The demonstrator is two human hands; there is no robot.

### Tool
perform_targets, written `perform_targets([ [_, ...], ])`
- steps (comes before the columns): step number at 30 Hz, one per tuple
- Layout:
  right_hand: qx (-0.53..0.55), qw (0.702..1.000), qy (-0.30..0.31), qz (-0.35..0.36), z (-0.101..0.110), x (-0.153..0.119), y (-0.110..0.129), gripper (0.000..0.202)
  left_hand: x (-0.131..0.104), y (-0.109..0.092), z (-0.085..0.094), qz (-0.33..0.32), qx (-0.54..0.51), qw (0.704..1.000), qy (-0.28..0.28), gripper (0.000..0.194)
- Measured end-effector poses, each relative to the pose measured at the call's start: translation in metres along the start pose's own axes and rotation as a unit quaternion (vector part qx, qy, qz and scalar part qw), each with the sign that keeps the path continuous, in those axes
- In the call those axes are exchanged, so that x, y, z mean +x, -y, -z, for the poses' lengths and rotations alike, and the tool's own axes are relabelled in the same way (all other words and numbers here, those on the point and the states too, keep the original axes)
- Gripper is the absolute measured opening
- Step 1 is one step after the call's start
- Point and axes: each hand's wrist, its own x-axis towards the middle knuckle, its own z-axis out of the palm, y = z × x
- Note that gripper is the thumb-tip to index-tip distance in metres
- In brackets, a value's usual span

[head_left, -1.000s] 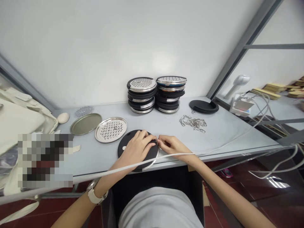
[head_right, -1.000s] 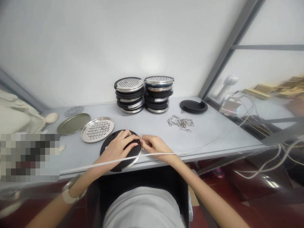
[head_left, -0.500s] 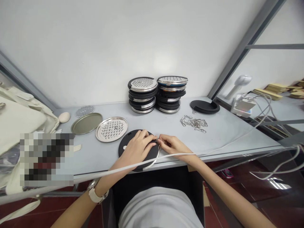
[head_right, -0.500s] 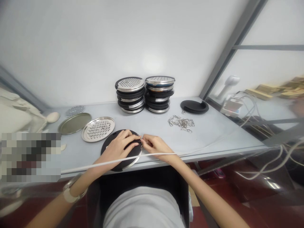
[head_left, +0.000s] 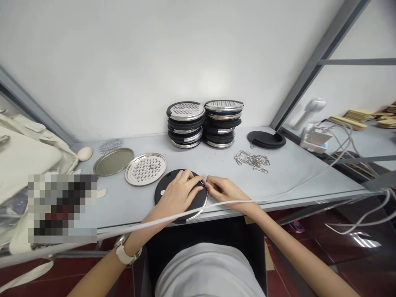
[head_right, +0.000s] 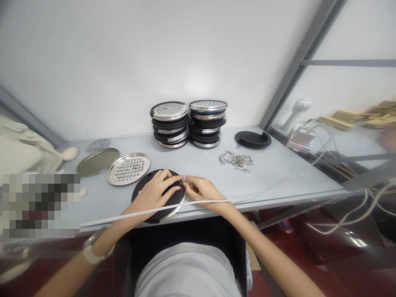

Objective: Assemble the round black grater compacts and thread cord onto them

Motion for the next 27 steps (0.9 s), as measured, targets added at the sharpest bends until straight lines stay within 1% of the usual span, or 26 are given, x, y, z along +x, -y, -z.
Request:
perform_targets([
  [8,-0.019,1.000,0.003,0.019,0.0051,-0.0014,0.0094,0.034,0.0004,-0.0008,0.0017,-0.001,-0.013,1.000,-0.007,0.027],
  [19,-0.013,1.000,-0.004,0.026,0.0026,-0.0004,0.0055,0.034,-0.0011,-0.0017,0.0023,-0.003,-0.023,1.000,-0.011,0.027],
  [27,-0.015,0.999,-0.005,0.029,0.0023,0.0002,0.0069,0.035,-0.0021,-0.0016,0.0017,-0.008,-0.032,0.999,-0.022,0.028],
])
